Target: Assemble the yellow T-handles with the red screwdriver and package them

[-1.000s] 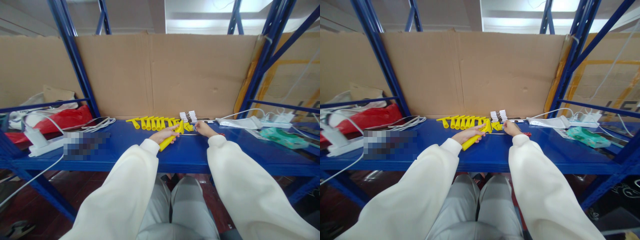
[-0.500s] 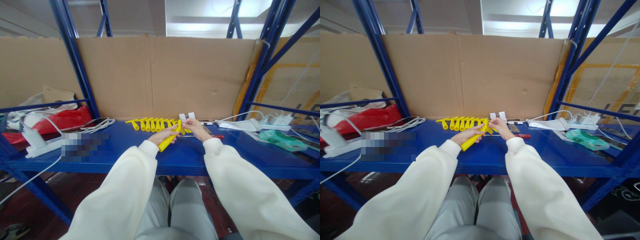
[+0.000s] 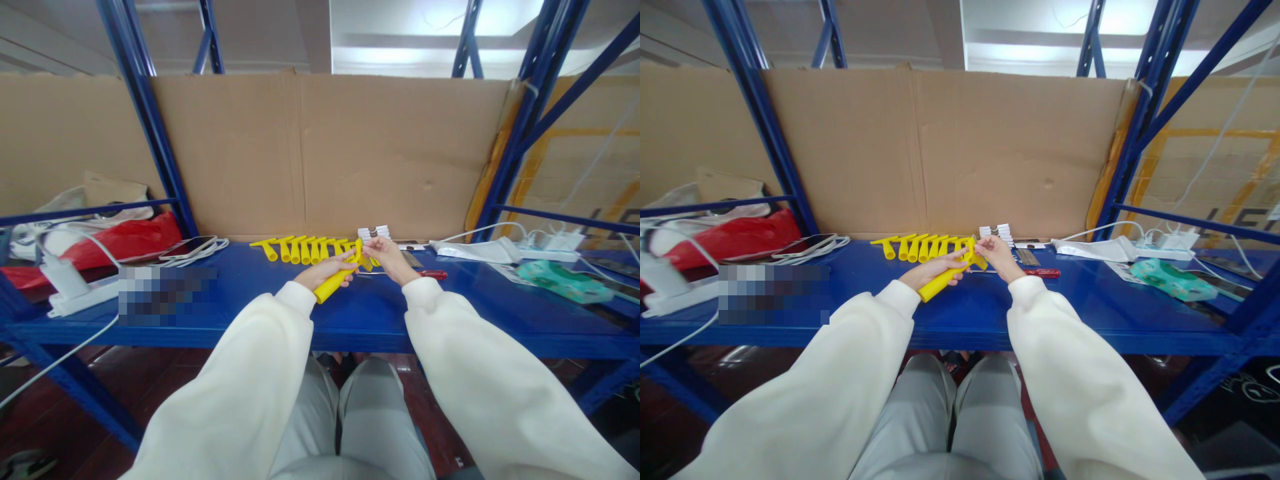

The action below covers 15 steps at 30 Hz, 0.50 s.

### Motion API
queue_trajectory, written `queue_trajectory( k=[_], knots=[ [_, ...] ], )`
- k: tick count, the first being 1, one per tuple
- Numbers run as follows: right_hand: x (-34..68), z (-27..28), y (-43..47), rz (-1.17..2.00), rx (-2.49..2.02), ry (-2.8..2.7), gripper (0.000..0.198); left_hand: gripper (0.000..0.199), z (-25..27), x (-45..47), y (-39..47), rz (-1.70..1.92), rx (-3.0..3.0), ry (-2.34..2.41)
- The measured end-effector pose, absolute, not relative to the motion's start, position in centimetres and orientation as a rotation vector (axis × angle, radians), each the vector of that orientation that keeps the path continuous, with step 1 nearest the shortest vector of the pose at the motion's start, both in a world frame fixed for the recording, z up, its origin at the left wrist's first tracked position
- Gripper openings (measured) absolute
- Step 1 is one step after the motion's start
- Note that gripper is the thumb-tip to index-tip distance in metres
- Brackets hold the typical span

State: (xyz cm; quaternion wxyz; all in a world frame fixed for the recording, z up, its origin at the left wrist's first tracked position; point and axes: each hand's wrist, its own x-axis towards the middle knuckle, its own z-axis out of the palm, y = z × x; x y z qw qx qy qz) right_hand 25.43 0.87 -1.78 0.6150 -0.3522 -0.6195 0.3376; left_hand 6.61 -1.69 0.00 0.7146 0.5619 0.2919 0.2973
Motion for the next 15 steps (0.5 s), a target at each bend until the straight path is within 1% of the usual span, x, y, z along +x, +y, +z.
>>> queue_trajectory(
  k=[15],
  knots=[
    [25.82, -2.48, 1.58, 0.641, -0.835, -1.586, 0.038, 0.074, -0.43, 6.39, -1.05, 0.615, 1.241, 0.628]
  ],
)
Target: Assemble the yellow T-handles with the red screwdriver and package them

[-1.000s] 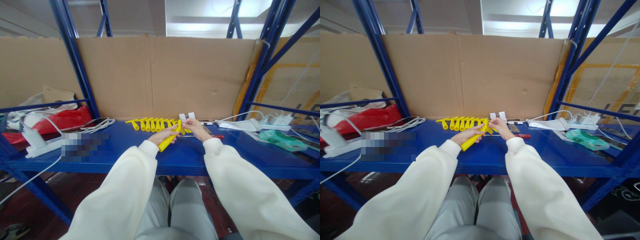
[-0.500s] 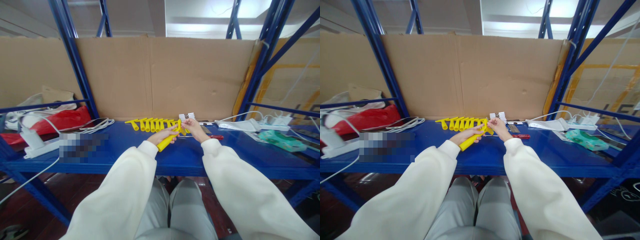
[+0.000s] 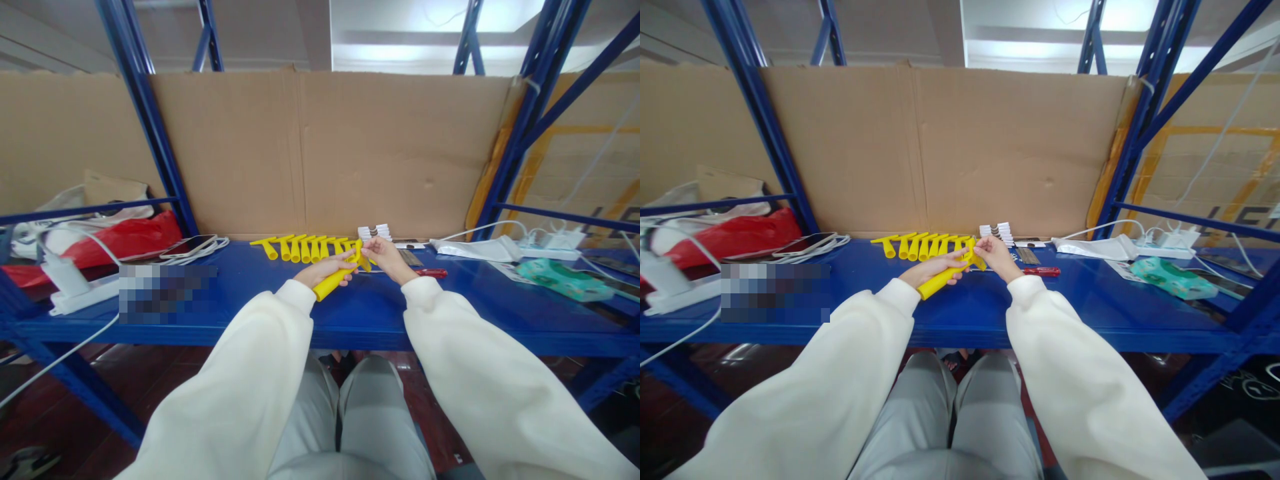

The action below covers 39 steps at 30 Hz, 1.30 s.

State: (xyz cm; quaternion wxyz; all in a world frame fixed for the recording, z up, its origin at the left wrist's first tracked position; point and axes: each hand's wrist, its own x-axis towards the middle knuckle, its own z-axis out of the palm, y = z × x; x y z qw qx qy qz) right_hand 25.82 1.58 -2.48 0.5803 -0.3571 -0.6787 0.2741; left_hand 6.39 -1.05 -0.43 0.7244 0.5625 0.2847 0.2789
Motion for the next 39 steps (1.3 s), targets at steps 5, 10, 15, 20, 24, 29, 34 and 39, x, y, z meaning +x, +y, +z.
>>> queue_trajectory(
  k=[5, 10, 15, 20, 24, 29, 34, 39],
  knots=[
    [25.9, -2.6, 1.8, 0.627, -0.845, -1.613, 0.037, 0.08, -0.5, 6.3, -0.9, 0.609, 1.245, 0.629],
    [26.0, -2.6, 1.7, 0.625, -0.833, -1.6, 0.038, 0.077, -0.4, 6.3, -1.1, 0.622, 1.261, 0.642],
    [25.9, -2.5, 1.6, 0.618, -0.817, -1.582, 0.04, 0.078, -0.3, 6.3, -1.1, 0.622, 1.267, 0.623],
    [25.9, -2.6, 1.7, 0.569, -0.815, -1.61, 0.04, 0.074, 0.0, 6.4, -1.3, 0.615, 1.27, 0.628],
    [26.2, -2.8, 1.9, 0.512, -0.861, -1.615, 0.039, 0.076, 0.0, 6.4, -1.4, 0.613, 1.268, 0.634],
    [26.6, -2.8, 1.6, 0.435, -0.975, -1.546, 0.038, 0.076, 0.0, 6.3, -1.5, 0.622, 1.276, 0.632],
    [26.8, -2.6, 1.0, 0.577, -1.022, -1.592, 0.04, 0.075, 0.3, 6.3, -2.1, 0.617, 1.288, 0.664],
    [27.2, -2.3, 0.5, 0.719, -0.989, -1.619, 0.044, 0.073, 0.6, 6.4, -2.9, 0.622, 1.331, 0.713]
  ],
)
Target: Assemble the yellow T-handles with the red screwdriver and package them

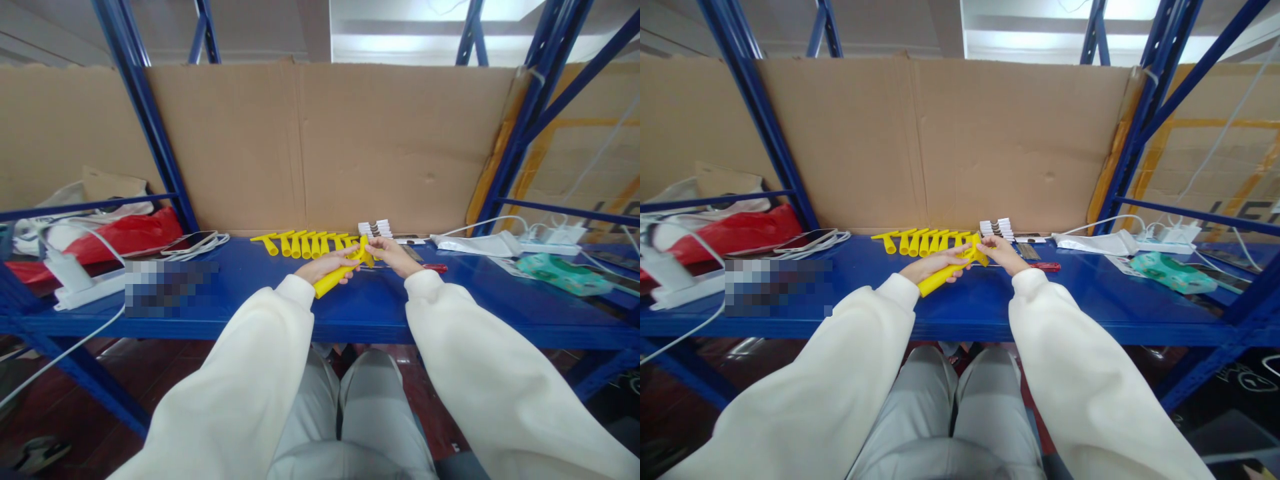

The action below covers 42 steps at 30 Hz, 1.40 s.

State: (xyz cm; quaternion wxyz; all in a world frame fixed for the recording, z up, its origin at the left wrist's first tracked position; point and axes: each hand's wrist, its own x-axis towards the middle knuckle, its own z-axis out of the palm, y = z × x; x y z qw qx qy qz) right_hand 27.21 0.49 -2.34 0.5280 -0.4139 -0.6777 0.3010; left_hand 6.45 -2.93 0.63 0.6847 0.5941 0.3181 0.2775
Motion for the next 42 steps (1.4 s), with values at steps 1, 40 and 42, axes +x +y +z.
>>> queue_trajectory(
  k=[1, 40, 42],
  knots=[
    [27.3, -2.3, 0.4, 0.747, -0.978, -1.623, 0.045, 0.072, 0.7, 6.4, -3.1, 0.618, 1.34, 0.712],
    [34.7, -2.1, 1.0, 0.061, -1.562, -1.972, 0.027, 0.069, 1.0, 5.9, -1.5, 0.967, 1.132, 0.642],
    [36.0, -2.3, 0.7, 0.153, -1.6, -2.035, 0.029, 0.069, 1.2, 5.8, -1.6, 0.985, 1.109, 0.66]
  ],
)
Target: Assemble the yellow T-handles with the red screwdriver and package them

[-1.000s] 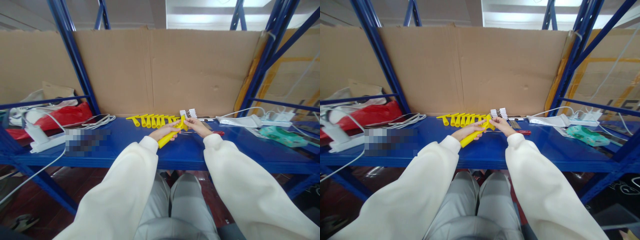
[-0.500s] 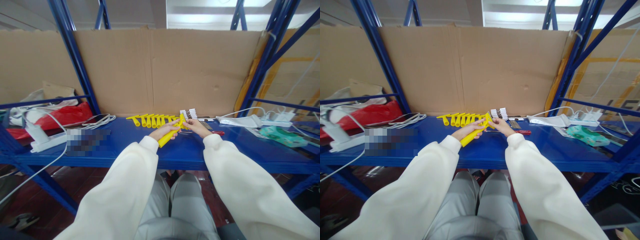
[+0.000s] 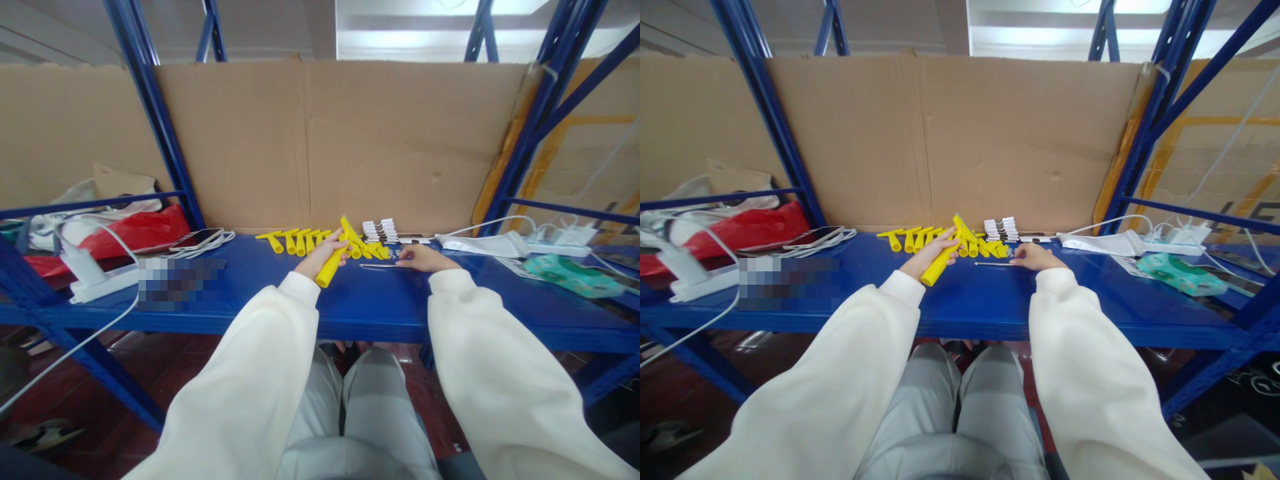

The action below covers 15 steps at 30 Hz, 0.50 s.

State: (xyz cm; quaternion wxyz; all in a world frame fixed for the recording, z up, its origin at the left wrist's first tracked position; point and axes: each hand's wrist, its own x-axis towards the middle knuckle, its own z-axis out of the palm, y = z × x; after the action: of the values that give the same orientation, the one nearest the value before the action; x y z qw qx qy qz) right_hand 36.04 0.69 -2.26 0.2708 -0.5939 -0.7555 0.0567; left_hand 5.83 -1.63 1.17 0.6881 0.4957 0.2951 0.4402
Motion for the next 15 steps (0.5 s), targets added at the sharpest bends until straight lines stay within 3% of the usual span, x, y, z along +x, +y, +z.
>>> queue_trajectory(
  k=[8, 15],
  knots=[
    [36.5, -2.7, 0.0, 0.391, -1.635, -2.033, 0.02, 0.071, 1.7, 5.8, -2.1, 0.989, 1.051, 0.726],
    [37.8, -2.7, 0.3, 0.2, -1.806, -1.983, 0.026, 0.071, 1.6, 5.8, -2.0, 0.99, 1.045, 0.723]
  ],
)
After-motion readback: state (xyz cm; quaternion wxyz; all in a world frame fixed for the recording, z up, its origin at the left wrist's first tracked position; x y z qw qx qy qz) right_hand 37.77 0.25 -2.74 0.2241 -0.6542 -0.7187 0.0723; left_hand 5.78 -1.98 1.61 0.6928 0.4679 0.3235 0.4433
